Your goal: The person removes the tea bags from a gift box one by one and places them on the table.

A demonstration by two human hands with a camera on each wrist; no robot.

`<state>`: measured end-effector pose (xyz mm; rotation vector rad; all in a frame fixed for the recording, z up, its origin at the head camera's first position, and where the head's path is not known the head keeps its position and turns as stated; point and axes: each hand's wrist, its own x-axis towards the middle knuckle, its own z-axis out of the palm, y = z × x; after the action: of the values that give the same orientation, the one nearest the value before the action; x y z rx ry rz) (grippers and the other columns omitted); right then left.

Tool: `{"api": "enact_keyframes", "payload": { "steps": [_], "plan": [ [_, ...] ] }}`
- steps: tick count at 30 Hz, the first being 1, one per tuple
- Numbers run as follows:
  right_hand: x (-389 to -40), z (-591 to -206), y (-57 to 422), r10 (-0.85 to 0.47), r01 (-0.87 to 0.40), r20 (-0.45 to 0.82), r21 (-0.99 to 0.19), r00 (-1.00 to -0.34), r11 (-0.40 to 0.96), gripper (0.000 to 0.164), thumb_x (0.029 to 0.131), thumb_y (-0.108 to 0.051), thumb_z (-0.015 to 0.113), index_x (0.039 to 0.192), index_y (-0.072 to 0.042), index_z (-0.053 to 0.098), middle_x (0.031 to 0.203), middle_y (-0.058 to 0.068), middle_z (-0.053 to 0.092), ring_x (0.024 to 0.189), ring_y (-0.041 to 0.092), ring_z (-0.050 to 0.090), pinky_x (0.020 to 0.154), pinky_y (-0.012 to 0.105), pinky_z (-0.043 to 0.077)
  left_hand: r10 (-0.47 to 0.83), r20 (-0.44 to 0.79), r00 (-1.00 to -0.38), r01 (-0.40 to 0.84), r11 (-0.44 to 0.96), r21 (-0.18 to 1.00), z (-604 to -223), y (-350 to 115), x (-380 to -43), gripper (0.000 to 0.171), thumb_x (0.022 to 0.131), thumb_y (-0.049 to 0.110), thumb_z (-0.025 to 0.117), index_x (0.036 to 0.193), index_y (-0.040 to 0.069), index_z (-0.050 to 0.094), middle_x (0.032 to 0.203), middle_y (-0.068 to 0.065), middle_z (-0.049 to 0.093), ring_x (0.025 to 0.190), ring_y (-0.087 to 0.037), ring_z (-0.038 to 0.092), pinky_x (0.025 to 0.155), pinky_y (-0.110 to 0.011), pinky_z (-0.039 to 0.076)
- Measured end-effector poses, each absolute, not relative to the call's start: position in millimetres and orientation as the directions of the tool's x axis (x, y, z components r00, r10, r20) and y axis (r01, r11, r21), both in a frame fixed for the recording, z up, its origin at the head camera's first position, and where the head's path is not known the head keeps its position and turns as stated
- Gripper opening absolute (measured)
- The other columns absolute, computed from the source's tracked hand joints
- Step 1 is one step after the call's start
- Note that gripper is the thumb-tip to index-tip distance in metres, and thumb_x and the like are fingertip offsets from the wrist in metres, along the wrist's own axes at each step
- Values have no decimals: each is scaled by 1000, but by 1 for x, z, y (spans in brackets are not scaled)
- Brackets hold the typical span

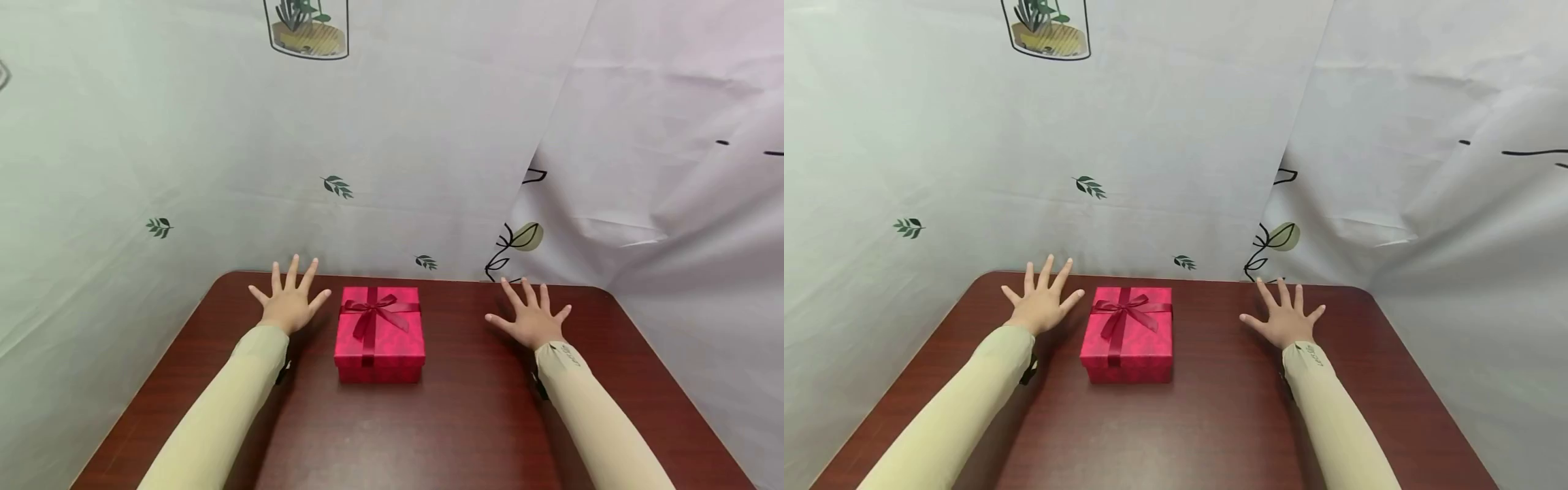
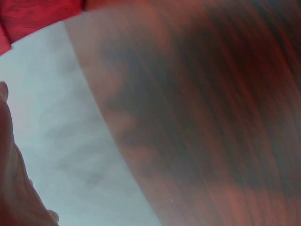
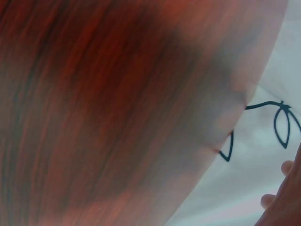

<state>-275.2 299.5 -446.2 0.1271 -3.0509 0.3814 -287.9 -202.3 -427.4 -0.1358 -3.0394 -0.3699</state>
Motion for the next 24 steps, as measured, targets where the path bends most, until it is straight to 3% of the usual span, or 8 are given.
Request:
{"api": "enact_keyframes", "payload": {
  "steps": [12,24],
  "plan": [
    [-272,-433,285,-107,-124,82,-243,-991,962,95,88,-83,45,164,-36,12,168,20,6,149,56,-5,96,90,-8,80,150,-986,126,936,329,-404,-195,-280,82,101,64,42,165,31,3,170,-14,-7,149,-50,-20,95,-86,-19],
    [-244,-416,249,-120,-216,267,-366,-956,905,82,95,-66,55,163,-32,25,168,14,12,153,46,4,105,84,5,118,440,-890,326,840,434,-395,-181,-254,71,104,47,51,164,26,19,170,-11,11,154,-43,1,108,-82,-1]
  ]
}}
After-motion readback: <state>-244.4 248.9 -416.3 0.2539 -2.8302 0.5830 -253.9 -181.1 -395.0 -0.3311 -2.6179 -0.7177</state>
